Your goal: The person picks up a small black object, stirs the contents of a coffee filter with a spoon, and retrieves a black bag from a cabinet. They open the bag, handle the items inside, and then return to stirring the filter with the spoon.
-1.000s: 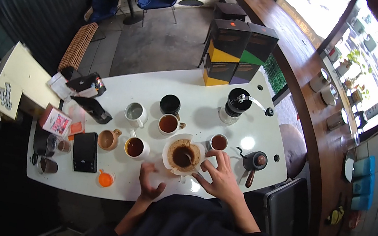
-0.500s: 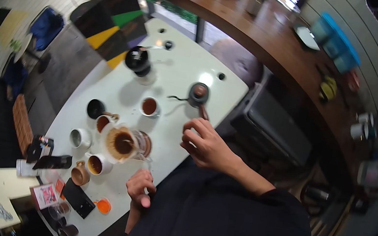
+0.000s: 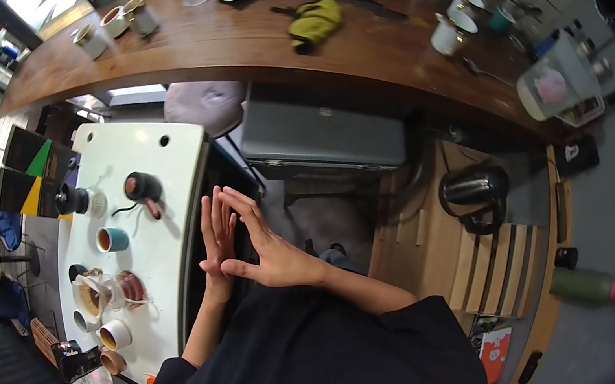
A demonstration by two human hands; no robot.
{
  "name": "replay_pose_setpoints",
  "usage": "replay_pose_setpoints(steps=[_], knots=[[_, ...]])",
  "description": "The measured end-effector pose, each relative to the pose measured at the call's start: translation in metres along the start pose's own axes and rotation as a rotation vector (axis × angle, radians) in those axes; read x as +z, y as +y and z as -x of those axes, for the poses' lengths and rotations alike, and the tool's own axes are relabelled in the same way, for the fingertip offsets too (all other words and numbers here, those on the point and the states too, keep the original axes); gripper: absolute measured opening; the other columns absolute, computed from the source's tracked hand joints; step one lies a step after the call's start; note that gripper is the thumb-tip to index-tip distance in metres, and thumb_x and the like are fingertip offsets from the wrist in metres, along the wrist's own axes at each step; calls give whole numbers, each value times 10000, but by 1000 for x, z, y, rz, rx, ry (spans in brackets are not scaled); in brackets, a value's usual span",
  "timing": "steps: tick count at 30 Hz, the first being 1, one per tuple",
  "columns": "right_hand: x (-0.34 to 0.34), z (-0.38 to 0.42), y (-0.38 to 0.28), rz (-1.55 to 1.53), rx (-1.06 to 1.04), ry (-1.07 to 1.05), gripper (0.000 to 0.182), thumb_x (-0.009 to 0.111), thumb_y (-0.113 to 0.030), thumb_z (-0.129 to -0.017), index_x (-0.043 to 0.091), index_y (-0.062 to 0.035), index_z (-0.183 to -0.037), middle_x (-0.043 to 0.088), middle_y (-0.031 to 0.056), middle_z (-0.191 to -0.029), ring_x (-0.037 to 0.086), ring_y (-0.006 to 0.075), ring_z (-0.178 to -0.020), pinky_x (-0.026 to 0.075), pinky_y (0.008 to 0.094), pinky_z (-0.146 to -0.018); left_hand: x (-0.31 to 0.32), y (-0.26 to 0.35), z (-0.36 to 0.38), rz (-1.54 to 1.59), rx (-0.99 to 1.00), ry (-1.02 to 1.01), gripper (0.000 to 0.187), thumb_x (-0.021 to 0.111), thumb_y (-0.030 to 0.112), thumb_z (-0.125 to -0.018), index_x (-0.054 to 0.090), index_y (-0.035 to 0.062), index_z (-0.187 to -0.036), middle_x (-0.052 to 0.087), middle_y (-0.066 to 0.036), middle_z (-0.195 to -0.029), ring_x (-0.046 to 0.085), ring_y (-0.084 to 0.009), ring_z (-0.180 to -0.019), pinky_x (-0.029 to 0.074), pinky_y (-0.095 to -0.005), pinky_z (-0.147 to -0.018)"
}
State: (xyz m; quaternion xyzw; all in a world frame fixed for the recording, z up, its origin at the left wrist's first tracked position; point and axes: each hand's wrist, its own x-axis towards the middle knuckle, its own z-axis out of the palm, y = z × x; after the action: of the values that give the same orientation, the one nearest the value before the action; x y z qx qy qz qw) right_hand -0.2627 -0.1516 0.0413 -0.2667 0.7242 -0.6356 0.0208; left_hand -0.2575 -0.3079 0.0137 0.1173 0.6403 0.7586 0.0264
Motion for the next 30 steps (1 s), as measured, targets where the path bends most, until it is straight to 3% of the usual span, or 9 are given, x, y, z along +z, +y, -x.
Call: replay_pose_setpoints(steps=[6,11,18,22,23,24,26,27,30], knots=[[-66,79,3,-180,100,45,1182,742,-546,-925,-22,-37,-1670,-2,212,-1749,3,363,-1623,143,510,-1290,93,-9,9,-96,-184,-237,1470,417,1048,-642,-54,127,-1685,-36,-143,-1766,30,-345,-1624,139,-533,-1287],[-93,128,11,-179,211,-94,1348,668,-706,-907,-256,-14,-1603,-251,303,-1677,-170,428,-1585,83,534,-1288,132,-16,19,-19,-314,-518,1392,544,953,-753,-249,227,-1639,-220,-102,-1743,-88,-318,-1621,103,-534,-1289],[-113,149,36,-383,175,-129,1282,659,-672,-935,-209,-30,-1627,-173,236,-1723,-115,376,-1607,103,521,-1291,163,-11,32,-150,-435,-448,1414,293,1052,-715,-281,123,-1613,-263,-153,-1720,-125,-347,-1607,73,-535,-1285],[-115,148,44,-655,256,-149,988,660,-505,-1010,74,-77,-1680,59,172,-1734,178,356,-1595,280,487,-1255,140,-22,49,-197,-350,-259,1195,117,932,-879,497,3,-1526,72,-162,-1759,103,-379,-1612,113,-526,-1286],[-125,147,42,-447,276,-197,666,657,-403,-1033,442,-66,-1566,236,151,-1674,332,335,-1531,373,452,-1207,126,-27,57,-190,-331,-208,1167,46,888,-913,718,-30,-1173,249,-187,-1712,214,-377,-1586,153,-522,-1280],[-127,148,46,-351,195,-165,418,642,-331,-1045,663,-33,-1337,463,147,-1530,469,303,-1430,427,423,-1154,125,-18,60,-137,-275,-129,958,151,767,-1032,688,-22,-958,489,-235,-1552,437,-365,-1460,283,-487,-1233],[-129,151,50,-390,330,-196,308,612,-254,-1057,718,-9,-1211,608,130,-1364,581,268,-1300,465,394,-1097,98,-25,79,-112,-294,-47,673,271,513,-1142,614,3,-866,673,-218,-1278,624,-321,-1216,424,-449,-1121],[-124,152,48,-358,325,-137,274,605,-219,-1055,723,0,-1169,638,121,-1290,620,245,-1205,486,368,-1045,98,-22,88,-81,-311,76,435,353,267,-1153,566,14,-871,717,-170,-1074,682,-264,-1050,499,-407,-1020],[-98,155,47,-300,356,-137,237,585,-166,-1053,733,11,-1106,662,114,-1252,641,228,-1160,494,350,-1018,87,-28,118,-21,-360,106,157,470,164,-1119,537,30,-1071,709,-142,-1084,667,-206,-1068,496,-359,-997]])
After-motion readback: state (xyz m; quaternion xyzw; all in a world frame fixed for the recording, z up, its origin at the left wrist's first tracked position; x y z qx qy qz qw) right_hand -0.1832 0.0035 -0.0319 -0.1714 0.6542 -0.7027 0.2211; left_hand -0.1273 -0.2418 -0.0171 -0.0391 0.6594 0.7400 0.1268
